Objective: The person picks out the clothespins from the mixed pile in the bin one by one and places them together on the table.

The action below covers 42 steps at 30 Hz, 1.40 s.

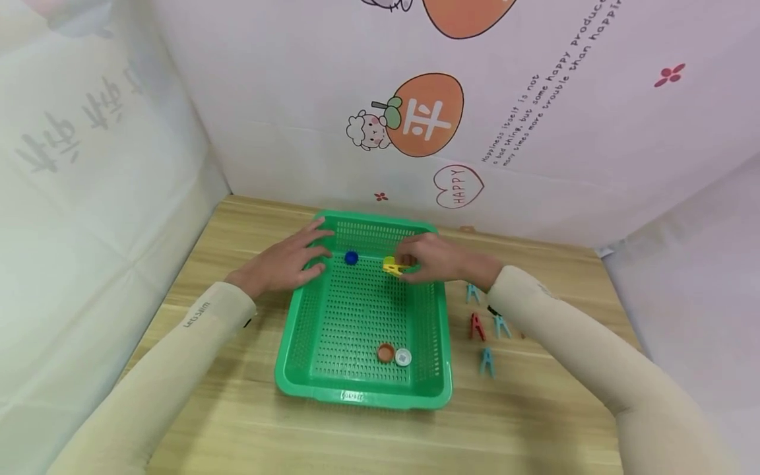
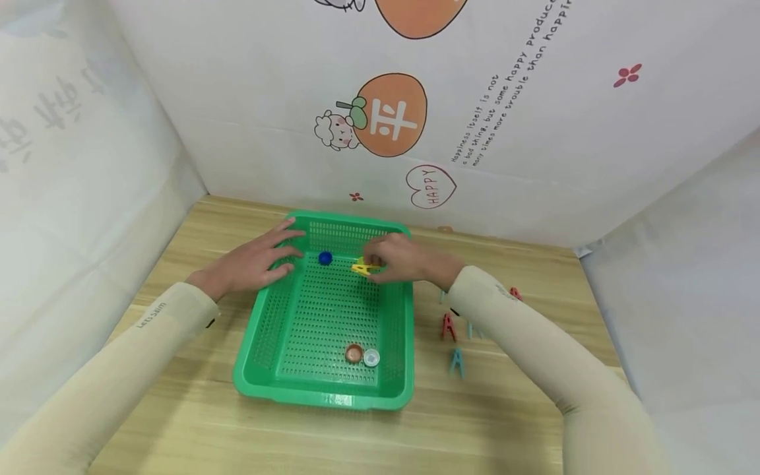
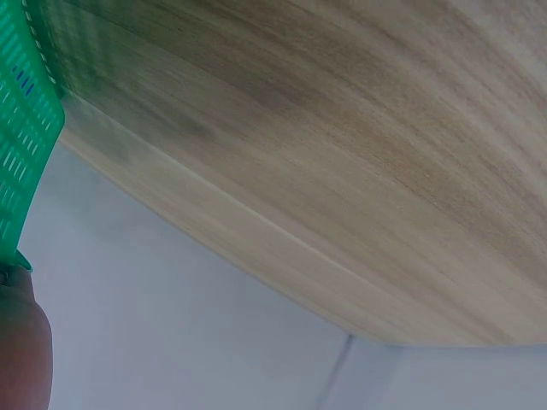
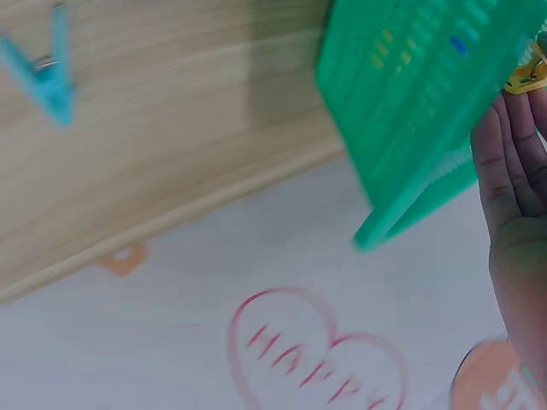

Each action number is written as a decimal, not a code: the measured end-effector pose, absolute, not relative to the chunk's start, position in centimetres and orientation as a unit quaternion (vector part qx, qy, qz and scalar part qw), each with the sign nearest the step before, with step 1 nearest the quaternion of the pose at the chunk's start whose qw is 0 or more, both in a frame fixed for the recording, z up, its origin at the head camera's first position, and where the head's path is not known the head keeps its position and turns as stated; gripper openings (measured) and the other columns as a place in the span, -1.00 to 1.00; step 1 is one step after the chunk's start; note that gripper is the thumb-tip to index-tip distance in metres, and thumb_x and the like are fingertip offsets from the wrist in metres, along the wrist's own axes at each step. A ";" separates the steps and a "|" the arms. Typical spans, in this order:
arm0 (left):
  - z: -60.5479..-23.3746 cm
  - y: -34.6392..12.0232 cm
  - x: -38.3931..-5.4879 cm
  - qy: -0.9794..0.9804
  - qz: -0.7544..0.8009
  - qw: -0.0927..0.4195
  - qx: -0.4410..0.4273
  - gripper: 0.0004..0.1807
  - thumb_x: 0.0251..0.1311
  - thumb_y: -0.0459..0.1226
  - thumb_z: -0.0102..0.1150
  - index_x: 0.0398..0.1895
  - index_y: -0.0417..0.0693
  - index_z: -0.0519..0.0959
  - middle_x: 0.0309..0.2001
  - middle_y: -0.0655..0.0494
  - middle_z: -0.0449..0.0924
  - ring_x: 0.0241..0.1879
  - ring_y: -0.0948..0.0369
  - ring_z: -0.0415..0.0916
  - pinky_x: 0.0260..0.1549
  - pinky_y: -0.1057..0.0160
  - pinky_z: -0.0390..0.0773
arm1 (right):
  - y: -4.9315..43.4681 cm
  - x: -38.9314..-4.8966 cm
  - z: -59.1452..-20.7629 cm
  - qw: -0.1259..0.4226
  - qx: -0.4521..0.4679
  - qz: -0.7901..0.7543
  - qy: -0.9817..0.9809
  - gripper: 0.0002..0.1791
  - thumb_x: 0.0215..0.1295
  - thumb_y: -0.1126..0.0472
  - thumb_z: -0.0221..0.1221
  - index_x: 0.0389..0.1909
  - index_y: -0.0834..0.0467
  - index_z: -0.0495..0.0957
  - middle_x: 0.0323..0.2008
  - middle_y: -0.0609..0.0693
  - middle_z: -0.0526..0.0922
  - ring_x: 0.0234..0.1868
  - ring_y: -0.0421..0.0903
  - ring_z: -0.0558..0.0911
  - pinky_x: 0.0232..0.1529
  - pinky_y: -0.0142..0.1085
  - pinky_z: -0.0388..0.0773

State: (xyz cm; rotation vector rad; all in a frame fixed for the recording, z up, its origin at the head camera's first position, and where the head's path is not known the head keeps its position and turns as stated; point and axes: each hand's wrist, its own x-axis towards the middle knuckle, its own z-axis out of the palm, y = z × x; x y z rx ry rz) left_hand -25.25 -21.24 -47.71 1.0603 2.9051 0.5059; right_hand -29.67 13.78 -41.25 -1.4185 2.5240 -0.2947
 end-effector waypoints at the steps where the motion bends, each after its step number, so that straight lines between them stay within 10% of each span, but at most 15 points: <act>1: -47.7 -21.3 -25.2 0.927 0.163 0.004 0.338 -0.57 0.62 -0.11 0.06 0.29 -0.18 0.68 0.69 -0.17 0.21 0.80 -0.17 -0.28 0.71 -0.24 0.06 | 14.5 -29.5 -41.1 0.111 -0.479 -0.105 0.865 -0.79 0.35 0.14 0.49 -0.11 0.15 0.76 -0.20 -0.02 0.74 -0.19 -0.13 0.70 -0.12 -0.20 0.74; 19: -47.7 -21.4 -25.2 0.926 0.177 0.003 0.333 -0.57 0.62 -0.12 0.03 0.28 -0.19 0.68 0.68 -0.19 0.22 0.80 -0.17 -0.29 0.71 -0.26 0.04 | 25.1 -24.0 -36.9 0.025 -0.332 -0.128 0.934 -0.78 0.38 0.12 0.48 -0.08 0.13 0.76 -0.16 -0.02 0.79 -0.17 -0.15 0.72 -0.10 -0.13 0.77; 42: -47.7 -21.2 -25.3 0.926 0.174 0.007 0.335 -0.60 0.63 -0.14 0.07 0.26 -0.18 0.68 0.69 -0.16 0.20 0.81 -0.14 -0.31 0.71 -0.25 0.06 | 33.3 -15.5 -44.1 -0.046 -0.221 -0.173 0.959 -0.79 0.25 0.24 0.55 -0.17 0.21 0.78 -0.37 -0.12 0.75 -0.36 -0.26 0.69 -0.36 -0.33 0.74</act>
